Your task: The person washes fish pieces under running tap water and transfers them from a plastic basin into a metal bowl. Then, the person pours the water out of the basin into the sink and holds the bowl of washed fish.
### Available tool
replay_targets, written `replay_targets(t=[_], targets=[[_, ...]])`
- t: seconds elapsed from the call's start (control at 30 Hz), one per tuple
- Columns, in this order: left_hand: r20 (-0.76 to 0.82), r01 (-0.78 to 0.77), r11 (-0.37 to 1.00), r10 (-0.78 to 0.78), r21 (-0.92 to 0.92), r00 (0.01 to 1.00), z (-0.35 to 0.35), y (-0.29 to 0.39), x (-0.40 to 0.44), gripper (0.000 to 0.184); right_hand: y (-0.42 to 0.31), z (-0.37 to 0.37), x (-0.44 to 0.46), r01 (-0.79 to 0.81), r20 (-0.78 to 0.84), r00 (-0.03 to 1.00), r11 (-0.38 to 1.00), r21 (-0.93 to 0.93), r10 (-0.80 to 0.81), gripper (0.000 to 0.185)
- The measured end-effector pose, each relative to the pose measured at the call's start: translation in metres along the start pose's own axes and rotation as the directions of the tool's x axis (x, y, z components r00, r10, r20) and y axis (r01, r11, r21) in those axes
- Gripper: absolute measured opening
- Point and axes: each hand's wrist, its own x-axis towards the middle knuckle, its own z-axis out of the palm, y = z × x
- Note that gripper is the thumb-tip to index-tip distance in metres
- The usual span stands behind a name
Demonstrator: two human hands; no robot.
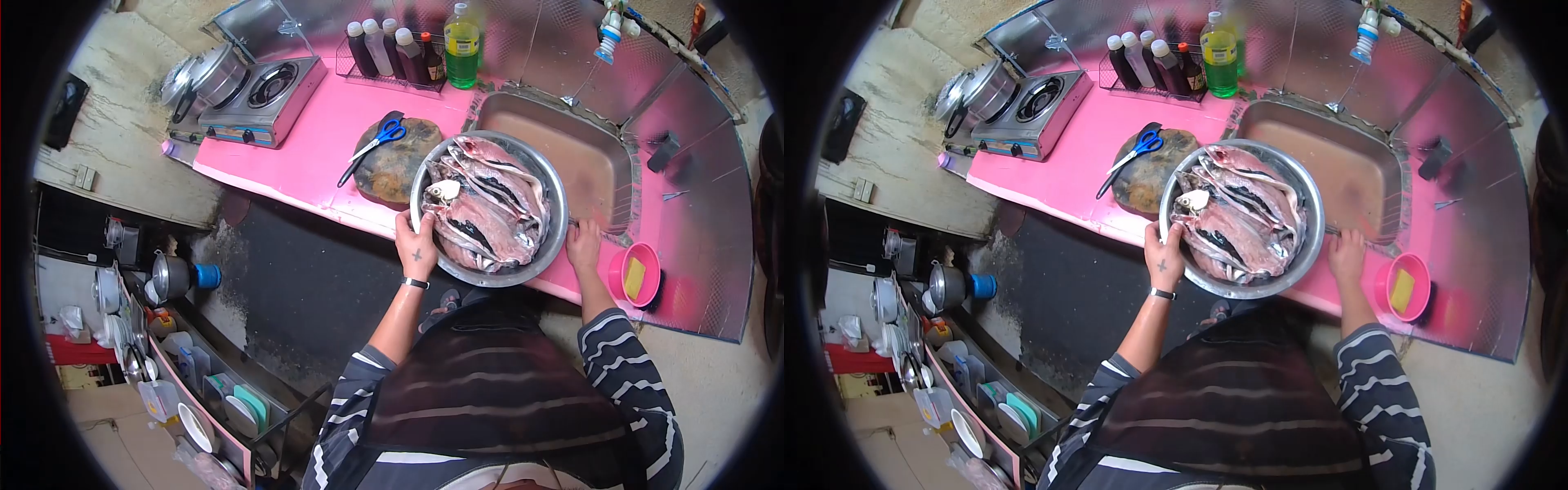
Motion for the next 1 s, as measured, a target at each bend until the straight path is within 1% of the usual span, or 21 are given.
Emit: replay_targets(t=[0.07, 0.17, 0.27, 0.3, 0.37, 0.4, 0.43, 0.53, 0.63, 0.73, 1.0], targets=[[0.001, 0.009, 1.000, -0.009, -0.003, 1.000, 0.000, 0.000, 0.000, 0.039, 0.001, 0.000, 0.000, -0.016, 0.007, 1.000, 1.000, 0.001, 0.016, 0.024], [-0.042, -0.081, 0.997, 0.082, 0.018, 0.996, 0.003, -0.015, 0.004, 0.038, -0.002, 0.003, 0.001, -0.017, 0.013, 1.000, 1.000, 0.015, 0.017, 0.024], [-0.001, -0.056, 0.998, 0.056, -0.010, 0.998, 0.000, -0.008, 0.002, 0.036, 0.004, 0.004, 0.000, 0.006, 0.012, 1.000, 1.000, 0.017, -0.006, 0.025], [0.008, -0.013, 0.999, 0.014, -0.049, 1.000, 0.001, -0.005, 0.000, 0.034, 0.007, 0.005, 0.000, 0.011, 0.009, 1.000, 1.000, 0.009, -0.011, 0.025], [0.023, -0.048, 0.999, 0.048, 0.008, 0.999, -0.002, -0.002, 0.000, 0.032, 0.012, 0.009, 0.000, 0.041, -0.007, 0.999, 0.999, 0.019, -0.040, 0.024], [0.027, -0.051, 0.998, 0.050, 0.024, 0.998, -0.002, -0.005, 0.001, 0.032, 0.013, 0.010, 0.000, 0.028, -0.001, 1.000, 1.000, 0.000, -0.028, 0.025], [0.039, -0.074, 0.997, 0.075, -0.029, 0.996, 0.000, -0.014, 0.004, 0.032, 0.014, 0.010, -0.001, 0.019, 0.006, 1.000, 1.000, -0.014, -0.019, 0.026], [0.037, -0.027, 0.996, 0.031, -0.084, 0.999, 0.001, -0.011, 0.004, 0.034, 0.009, 0.008, 0.000, -0.045, 0.018, 0.999, 0.999, 0.007, 0.045, 0.026], [0.043, -0.015, 0.997, 0.018, -0.081, 0.999, 0.000, -0.015, 0.006, 0.035, 0.008, 0.005, 0.000, -0.065, 0.053, 0.996, 0.998, 0.000, 0.065, 0.027], [0.041, -0.010, 0.997, 0.013, -0.079, 0.999, 0.001, -0.012, 0.005, 0.035, 0.009, 0.006, 0.000, -0.054, 0.030, 0.998, 0.999, 0.001, 0.054, 0.027], [0.038, -0.015, 0.996, 0.018, -0.084, 0.999, 0.000, -0.007, 0.003, 0.035, 0.008, 0.004, 0.001, -0.064, 0.035, 0.997, 0.998, 0.024, 0.063, 0.024]])
